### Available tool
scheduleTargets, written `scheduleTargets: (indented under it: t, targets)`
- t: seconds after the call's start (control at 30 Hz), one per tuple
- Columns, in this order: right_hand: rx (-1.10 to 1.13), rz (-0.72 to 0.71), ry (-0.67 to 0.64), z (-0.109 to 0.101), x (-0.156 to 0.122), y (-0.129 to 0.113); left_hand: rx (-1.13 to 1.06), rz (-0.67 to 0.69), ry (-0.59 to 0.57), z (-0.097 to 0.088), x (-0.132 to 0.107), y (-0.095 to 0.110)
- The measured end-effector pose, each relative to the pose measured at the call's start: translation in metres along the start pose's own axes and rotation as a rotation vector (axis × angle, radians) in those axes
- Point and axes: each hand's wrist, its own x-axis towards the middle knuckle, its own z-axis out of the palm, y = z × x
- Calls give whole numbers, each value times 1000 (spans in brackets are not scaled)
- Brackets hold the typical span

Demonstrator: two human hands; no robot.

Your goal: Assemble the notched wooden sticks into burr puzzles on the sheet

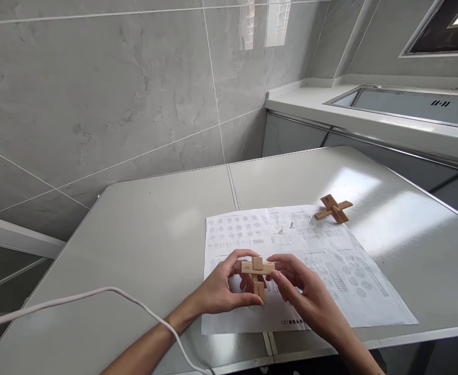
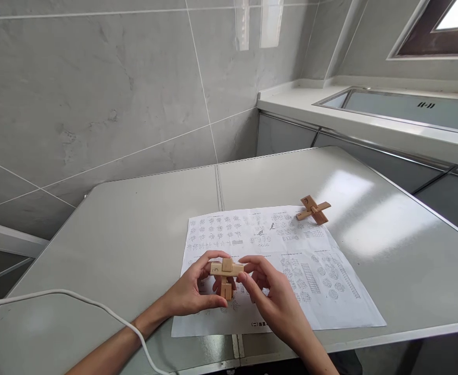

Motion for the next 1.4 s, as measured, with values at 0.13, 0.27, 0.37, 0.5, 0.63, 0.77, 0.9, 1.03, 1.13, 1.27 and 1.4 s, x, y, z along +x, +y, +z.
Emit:
scheduleTargets:
  t: [0.13,0.27,0.37,0.5,0.63,0.77,0.9,1.03,1.13,1.27,1.4]
  targets:
    - [-86,-10,63,3,-1,6,-116,-38,107,-2,2,-5]
    - [-370,-131,75,12,-4,19,-214,-51,248,-5,5,-10]
    - [-587,-257,85,21,-6,29,-227,-56,297,-6,6,-12]
    - [-759,-357,115,33,-5,35,-196,-53,286,-4,7,-10]
    - [-848,-394,147,39,-3,33,-143,-48,276,-3,7,-9]
    - [-758,-348,159,31,-3,27,-99,-42,284,-3,7,-9]
    - [-684,-335,134,12,-3,20,-43,-52,260,-2,6,-3]
    - [-711,-381,113,1,-4,16,75,-42,234,0,5,2]
    - [-715,-405,132,1,-4,12,139,-25,208,1,4,2]
    - [-711,-412,155,4,-3,7,218,-29,180,1,4,3]
    - [-720,-437,148,4,-2,4,266,-20,140,0,3,0]
